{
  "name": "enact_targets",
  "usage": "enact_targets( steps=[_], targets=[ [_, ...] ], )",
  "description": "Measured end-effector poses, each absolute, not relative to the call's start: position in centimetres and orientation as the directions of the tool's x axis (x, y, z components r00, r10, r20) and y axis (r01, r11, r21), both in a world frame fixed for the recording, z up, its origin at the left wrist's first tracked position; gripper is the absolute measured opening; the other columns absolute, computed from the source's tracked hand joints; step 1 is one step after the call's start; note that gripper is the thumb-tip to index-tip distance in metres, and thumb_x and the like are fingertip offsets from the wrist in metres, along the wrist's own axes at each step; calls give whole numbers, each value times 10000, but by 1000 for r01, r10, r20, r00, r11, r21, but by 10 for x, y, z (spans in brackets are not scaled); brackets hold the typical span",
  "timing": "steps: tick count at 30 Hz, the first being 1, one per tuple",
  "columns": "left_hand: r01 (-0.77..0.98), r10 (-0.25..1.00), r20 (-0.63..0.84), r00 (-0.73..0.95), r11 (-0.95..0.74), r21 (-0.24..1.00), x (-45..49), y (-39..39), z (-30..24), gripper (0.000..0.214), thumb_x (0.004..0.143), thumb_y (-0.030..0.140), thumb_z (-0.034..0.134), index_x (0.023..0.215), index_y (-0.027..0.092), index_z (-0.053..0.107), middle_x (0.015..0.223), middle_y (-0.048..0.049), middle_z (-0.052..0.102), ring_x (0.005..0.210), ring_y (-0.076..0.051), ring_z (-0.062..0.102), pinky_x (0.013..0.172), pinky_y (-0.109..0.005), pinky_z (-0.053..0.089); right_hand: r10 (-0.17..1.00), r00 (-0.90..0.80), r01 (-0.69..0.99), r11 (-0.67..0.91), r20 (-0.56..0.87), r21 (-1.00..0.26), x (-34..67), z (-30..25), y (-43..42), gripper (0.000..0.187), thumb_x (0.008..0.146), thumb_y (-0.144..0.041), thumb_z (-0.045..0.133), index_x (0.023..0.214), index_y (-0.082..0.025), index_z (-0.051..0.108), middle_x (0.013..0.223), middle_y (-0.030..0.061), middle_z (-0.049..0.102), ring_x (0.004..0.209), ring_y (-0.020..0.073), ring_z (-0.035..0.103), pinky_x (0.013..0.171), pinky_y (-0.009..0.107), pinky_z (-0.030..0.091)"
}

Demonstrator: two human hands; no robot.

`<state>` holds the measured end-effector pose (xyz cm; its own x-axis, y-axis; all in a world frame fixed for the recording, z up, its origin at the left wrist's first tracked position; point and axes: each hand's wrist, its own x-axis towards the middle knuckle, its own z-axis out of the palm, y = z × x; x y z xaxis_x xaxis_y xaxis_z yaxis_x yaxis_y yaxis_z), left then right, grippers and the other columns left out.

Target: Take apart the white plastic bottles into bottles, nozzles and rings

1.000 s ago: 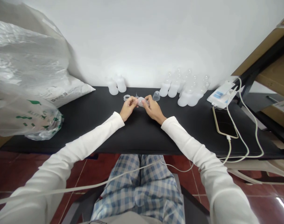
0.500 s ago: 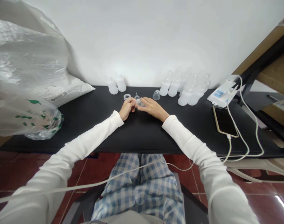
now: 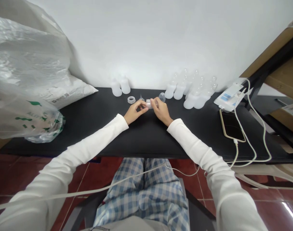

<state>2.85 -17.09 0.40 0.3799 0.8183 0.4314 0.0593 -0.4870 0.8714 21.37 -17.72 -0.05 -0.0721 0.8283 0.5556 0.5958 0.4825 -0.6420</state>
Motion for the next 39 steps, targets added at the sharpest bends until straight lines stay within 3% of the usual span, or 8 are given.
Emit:
enact_targets(
  steps=[6,11,17,22,25,30,36,39],
  targets=[
    [46,835,420,355,-465,884,32,-177,2,339,867,507,680,779,189,602,764,-6,627,757,-144,551,769,-296,430,822,-36,707,423,569,-566,212,-1,-177,705,985,-752,122,548,-233,312,488,-5,381,482,121,337,558,316,257],
    [-154,908,283,310,-246,957,37,-179,1,260,835,302,673,688,187,492,666,29,509,667,-111,479,678,-252,407,710,-220,862,462,669,-207,217,-1,-172,614,1042,-550,248,597,-213,505,528,18,488,523,147,369,689,350,352],
    [-267,969,66,236,-1,964,36,-177,6,281,858,242,616,647,184,439,612,37,430,530,-81,386,523,-218,343,572,-579,762,634,581,135,221,5,-170,537,1033,-594,370,925,-159,666,776,74,618,743,201,545,788,363,429],
    [-228,984,21,176,20,973,30,-170,12,326,943,247,558,645,181,444,570,43,394,474,-71,331,458,-207,265,493,-681,642,758,541,117,220,7,-174,387,1064,-410,402,1353,-227,583,1182,143,658,1109,262,614,911,419,503],
    [-206,987,23,157,10,979,29,-167,12,341,957,255,563,644,179,452,564,43,394,477,-71,343,461,-207,280,464,-725,584,806,508,96,221,4,-175,390,1066,-205,330,1319,-308,609,1330,106,632,1260,242,574,975,444,513],
    [-218,987,41,157,-6,976,30,-167,8,340,963,302,582,663,177,481,586,40,422,496,-68,390,477,-201,322,458,-719,566,822,522,59,219,-2,-176,404,1025,-133,325,1209,-277,654,1357,109,620,1308,251,544,1022,483,505],
    [-181,984,104,145,-77,980,30,-168,5,357,978,303,567,660,181,460,626,36,411,523,-76,378,494,-214,331,539,-545,610,781,642,-137,214,0,-177,405,1009,-421,464,1306,-153,527,1263,189,618,1155,302,593,935,467,500],
    [-129,978,155,140,-137,982,31,-168,6,368,975,386,593,689,187,475,666,28,427,574,-89,397,533,-224,355,648,-429,699,680,629,-223,216,1,-177,439,1017,-509,425,1220,-143,558,1089,156,661,993,293,609,875,451,460]
  ],
)
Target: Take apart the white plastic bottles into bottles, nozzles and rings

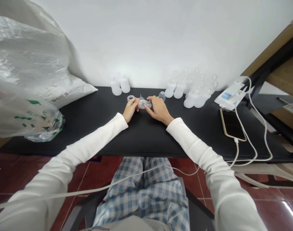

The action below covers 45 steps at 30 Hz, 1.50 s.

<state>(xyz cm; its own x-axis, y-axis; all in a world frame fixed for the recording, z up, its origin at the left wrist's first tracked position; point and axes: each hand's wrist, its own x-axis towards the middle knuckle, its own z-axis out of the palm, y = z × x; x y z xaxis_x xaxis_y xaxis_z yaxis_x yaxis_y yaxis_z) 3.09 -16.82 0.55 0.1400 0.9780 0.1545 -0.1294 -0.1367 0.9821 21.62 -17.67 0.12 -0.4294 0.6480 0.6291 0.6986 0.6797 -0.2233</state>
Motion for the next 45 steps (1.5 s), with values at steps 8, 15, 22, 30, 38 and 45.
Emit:
enact_targets(
  steps=[8,15,22,30,38,45],
  targets=[
    [-18,955,279,104,-278,960,28,-169,5,381,972,514,575,772,203,482,822,0,484,814,-130,502,801,-261,452,719,-363,739,610,593,-287,216,1,-178,516,1054,-575,266,1043,-190,610,803,63,631,762,230,557,820,397,397],
    [-146,909,265,322,-229,962,33,-174,2,430,857,470,740,1029,248,415,1112,-33,618,991,-133,628,919,-295,477,753,-169,721,535,636,-442,217,0,-176,641,1036,-662,133,779,-241,542,642,19,547,671,217,532,814,397,382],
    [-194,889,254,381,-192,962,35,-170,-4,528,797,523,782,1091,238,450,1051,-43,687,903,-135,663,865,-297,521,827,-94,659,470,555,-588,214,5,-179,704,965,-796,131,653,-240,430,572,-3,547,569,167,525,742,372,397],
    [-64,959,114,261,-101,993,32,-166,0,300,963,496,596,1008,222,483,749,26,646,628,-109,632,694,-254,499,851,-194,612,494,489,-617,212,5,-178,707,925,-836,274,603,-234,459,541,-15,565,532,138,490,736,334,424],
    [176,938,252,239,-297,938,22,-173,1,214,989,424,571,938,245,466,582,58,523,545,-151,541,697,-299,415,834,-305,592,545,460,-594,213,4,-179,571,1011,-692,289,854,-218,568,727,21,667,666,172,579,756,329,436],
    [183,947,221,233,-266,947,27,-176,0,261,1004,429,534,866,248,406,700,34,568,657,-165,599,735,-308,423,790,-413,546,613,453,-570,212,-1,-181,475,959,-658,497,1094,-205,532,904,49,672,764,192,615,713,315,465]
  ],
)
